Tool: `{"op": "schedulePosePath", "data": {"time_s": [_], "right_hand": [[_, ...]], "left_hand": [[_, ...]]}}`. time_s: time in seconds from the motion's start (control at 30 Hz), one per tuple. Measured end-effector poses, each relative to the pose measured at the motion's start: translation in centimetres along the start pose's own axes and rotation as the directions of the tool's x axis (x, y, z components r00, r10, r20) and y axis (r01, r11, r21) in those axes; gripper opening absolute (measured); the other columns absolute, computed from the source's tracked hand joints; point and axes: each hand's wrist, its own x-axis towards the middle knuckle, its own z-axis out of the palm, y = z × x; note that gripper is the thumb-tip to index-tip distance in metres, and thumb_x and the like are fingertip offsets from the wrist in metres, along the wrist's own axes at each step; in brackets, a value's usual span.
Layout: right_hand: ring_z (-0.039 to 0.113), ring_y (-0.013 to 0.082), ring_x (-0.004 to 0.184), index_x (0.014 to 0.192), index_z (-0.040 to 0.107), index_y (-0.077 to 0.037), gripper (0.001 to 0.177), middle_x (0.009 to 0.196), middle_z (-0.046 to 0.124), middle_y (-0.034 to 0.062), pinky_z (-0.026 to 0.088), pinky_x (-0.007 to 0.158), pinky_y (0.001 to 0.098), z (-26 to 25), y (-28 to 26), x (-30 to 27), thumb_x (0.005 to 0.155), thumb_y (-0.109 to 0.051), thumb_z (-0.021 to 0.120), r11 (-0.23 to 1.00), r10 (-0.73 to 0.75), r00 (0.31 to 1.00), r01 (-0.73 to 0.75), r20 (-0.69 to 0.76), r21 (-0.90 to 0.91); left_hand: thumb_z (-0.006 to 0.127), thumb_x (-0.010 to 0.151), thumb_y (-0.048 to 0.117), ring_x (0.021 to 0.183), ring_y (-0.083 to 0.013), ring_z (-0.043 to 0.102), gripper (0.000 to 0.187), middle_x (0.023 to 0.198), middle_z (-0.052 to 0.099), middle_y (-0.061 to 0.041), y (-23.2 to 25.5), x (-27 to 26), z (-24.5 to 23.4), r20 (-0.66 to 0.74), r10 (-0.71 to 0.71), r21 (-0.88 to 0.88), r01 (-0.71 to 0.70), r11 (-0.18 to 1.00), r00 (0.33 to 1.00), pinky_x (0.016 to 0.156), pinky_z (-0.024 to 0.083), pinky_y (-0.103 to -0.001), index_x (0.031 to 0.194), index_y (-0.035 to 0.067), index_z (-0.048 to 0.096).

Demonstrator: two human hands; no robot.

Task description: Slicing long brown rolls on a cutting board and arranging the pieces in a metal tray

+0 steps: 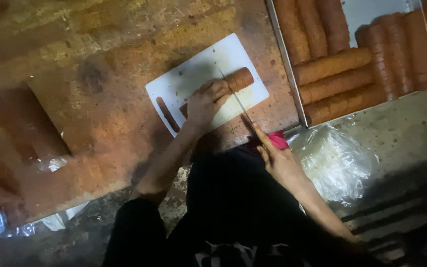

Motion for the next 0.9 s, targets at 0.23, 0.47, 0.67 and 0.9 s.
{"op": "schedulePosePath", "data": {"time_s": [0.23, 0.47, 0.67, 0.9], "right_hand": [[0.064, 0.0549, 0.108, 0.158, 0.026, -0.045, 0.061, 0.122, 0.068, 0.0290, 0.054, 0.093, 0.0639, 1.5, -2.7, 10.3, 0.105, -0.025, 0.049, 0.963, -0.205, 0.975, 0.217, -0.092, 0.161], [0.065, 0.0536, 0.110, 0.161, 0.015, -0.048, 0.063, 0.120, 0.069, 0.0289, 0.049, 0.097, 0.0655, 3.2, -1.7, 8.4, 0.108, -0.029, 0.045, 0.972, -0.177, 0.979, 0.190, -0.102, 0.136], [0.067, 0.0530, 0.102, 0.159, 0.026, -0.044, 0.064, 0.106, 0.073, 0.0278, 0.053, 0.090, 0.0640, 3.6, 1.3, 0.4, 0.103, -0.029, 0.052, 0.993, -0.021, 1.000, 0.019, 0.018, 0.117], [0.068, 0.0499, 0.103, 0.157, 0.025, -0.056, 0.067, 0.108, 0.073, 0.0281, 0.055, 0.090, 0.0587, 2.2, 2.0, -2.1, 0.100, -0.034, 0.053, 0.998, 0.037, 0.998, -0.039, 0.042, 0.048]], "left_hand": [[0.072, 0.090, 0.048, 0.085, -0.0216, 0.074, 0.027, 0.104, 0.071, 0.008, -2.8, -0.5, 2.4, 0.000, -0.019, 0.147, 0.018, 0.989, 1.000, 0.074, 0.060, -0.041, 0.112, 0.033, 0.068], [0.081, 0.089, 0.039, 0.088, -0.0290, 0.076, 0.026, 0.104, 0.075, -0.001, -2.7, -0.9, 2.3, -0.095, 0.005, 0.008, -0.005, 1.000, 0.995, 0.071, 0.061, -0.045, 0.108, 0.025, 0.071], [0.084, 0.088, 0.038, 0.084, -0.0317, 0.076, 0.036, 0.101, 0.075, -0.006, -3.3, -0.6, 1.8, -0.129, 0.063, 0.063, -0.055, 0.997, 0.990, 0.068, 0.063, -0.042, 0.114, 0.019, 0.069], [0.078, 0.091, 0.043, 0.092, -0.0467, 0.073, 0.045, 0.113, 0.073, -0.017, -2.3, -1.7, -1.2, 0.064, -0.156, -0.063, 0.160, 0.985, 0.986, 0.079, 0.060, -0.060, 0.127, 0.021, 0.066]]}}
